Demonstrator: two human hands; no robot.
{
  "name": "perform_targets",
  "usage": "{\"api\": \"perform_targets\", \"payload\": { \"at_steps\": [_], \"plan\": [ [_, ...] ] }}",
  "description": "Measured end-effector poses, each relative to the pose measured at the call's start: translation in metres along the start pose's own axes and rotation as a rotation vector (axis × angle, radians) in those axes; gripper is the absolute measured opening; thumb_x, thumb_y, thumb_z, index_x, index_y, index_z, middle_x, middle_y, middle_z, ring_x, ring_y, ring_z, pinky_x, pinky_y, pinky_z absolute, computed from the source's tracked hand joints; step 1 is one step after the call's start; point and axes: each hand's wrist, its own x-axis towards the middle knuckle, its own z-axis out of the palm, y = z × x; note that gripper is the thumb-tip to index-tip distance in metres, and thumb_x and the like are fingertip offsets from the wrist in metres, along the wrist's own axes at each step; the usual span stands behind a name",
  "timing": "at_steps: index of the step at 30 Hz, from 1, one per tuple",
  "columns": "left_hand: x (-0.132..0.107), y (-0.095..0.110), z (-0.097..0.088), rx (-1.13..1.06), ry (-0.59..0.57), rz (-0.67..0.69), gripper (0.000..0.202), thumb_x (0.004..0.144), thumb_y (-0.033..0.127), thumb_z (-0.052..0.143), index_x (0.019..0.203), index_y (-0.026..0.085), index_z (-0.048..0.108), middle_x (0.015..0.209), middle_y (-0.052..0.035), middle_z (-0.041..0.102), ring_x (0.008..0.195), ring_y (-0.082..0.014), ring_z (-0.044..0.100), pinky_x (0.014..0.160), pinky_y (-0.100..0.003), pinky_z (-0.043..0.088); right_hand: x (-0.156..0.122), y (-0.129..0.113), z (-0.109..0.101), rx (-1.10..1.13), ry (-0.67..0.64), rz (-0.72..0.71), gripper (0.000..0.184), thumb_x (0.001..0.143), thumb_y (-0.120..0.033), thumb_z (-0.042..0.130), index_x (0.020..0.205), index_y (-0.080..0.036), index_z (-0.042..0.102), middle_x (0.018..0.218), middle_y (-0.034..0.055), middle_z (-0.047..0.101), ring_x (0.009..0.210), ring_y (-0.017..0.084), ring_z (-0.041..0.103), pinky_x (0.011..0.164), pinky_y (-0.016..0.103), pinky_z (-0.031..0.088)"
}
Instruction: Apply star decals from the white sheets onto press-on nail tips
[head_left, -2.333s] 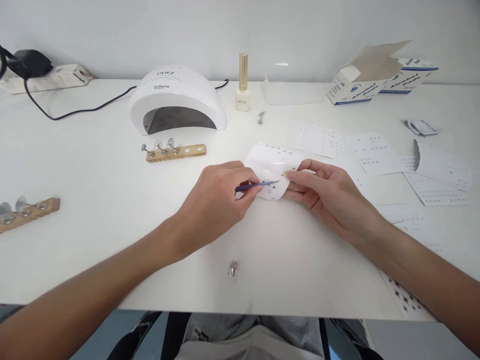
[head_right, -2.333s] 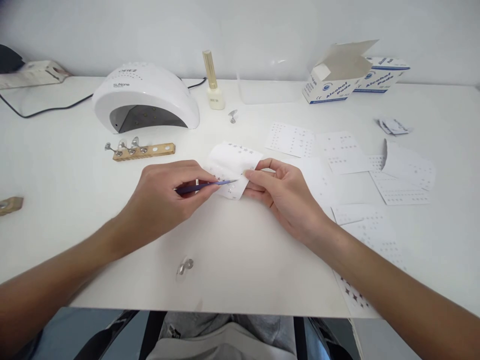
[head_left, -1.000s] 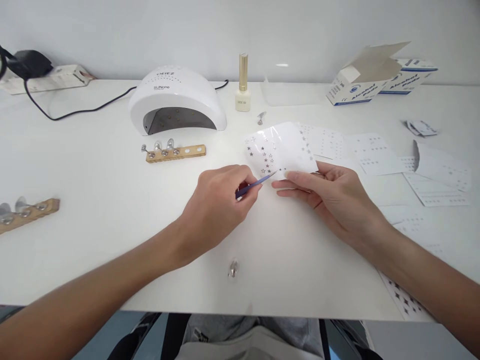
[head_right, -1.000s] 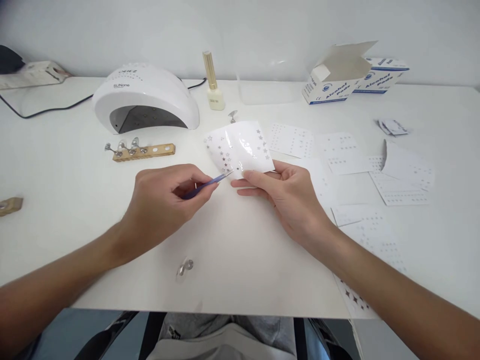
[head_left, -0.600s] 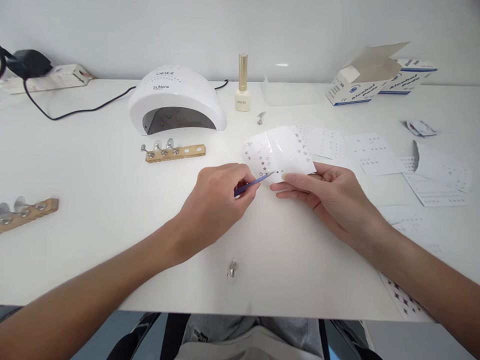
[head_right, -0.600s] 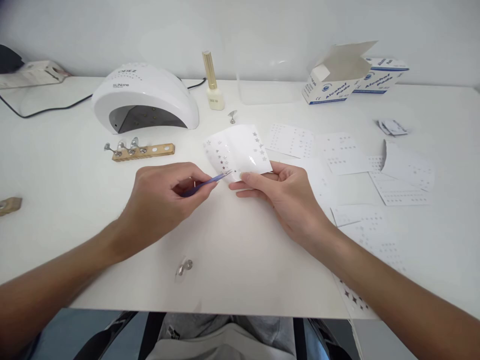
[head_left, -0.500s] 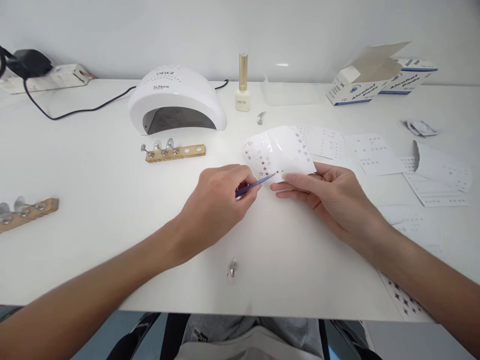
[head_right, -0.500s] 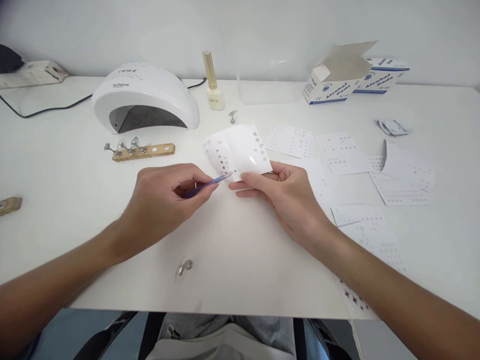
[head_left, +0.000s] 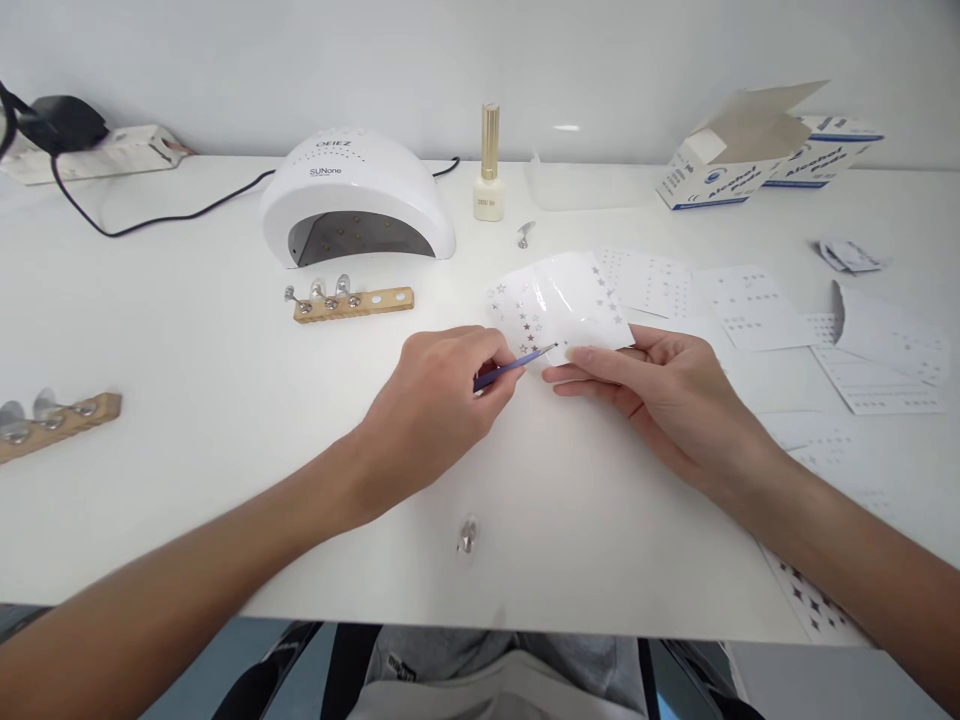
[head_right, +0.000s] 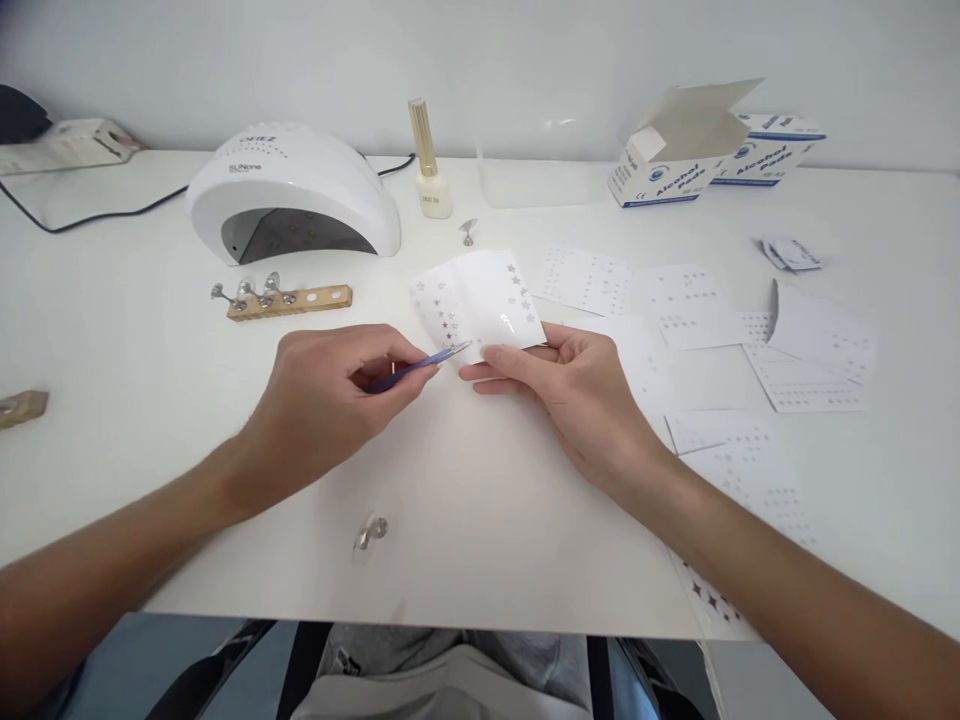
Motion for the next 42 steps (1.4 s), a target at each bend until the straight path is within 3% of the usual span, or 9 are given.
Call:
{"api": "perform_targets", "payload": {
  "at_steps": [32,42],
  "plan": [
    [-0.0024,-0.0003,0.0016,-0.026,0.001,0.001,0.019,0.084,0.017,0.059,0.065,0.019,0.063,0.055,0.0042,0.056,0.051,-0.0077,0.043,0.049,-0.023,0.033,0.0018,0.0011,-0.0008,-0.015,0.009,0.033,0.018,0.073,-0.037,0.080,0.073,-0.022,0.071,0.081,0.0052,0.078,0.089,0.024,0.074,0.087,0.035,0.058],
    [-0.0034,0.0010,0.0026,-0.031,0.021,-0.001,0.019,0.084,0.017,0.060,0.066,0.018,0.063,0.054,0.0044,0.055,0.050,-0.0072,0.042,0.048,-0.022,0.032,0.0014,0.0010,-0.0007,-0.017,0.000,0.042,0.019,0.073,-0.037,0.080,0.075,-0.020,0.072,0.083,0.0056,0.078,0.090,0.022,0.074,0.084,0.030,0.059]
  ]
}}
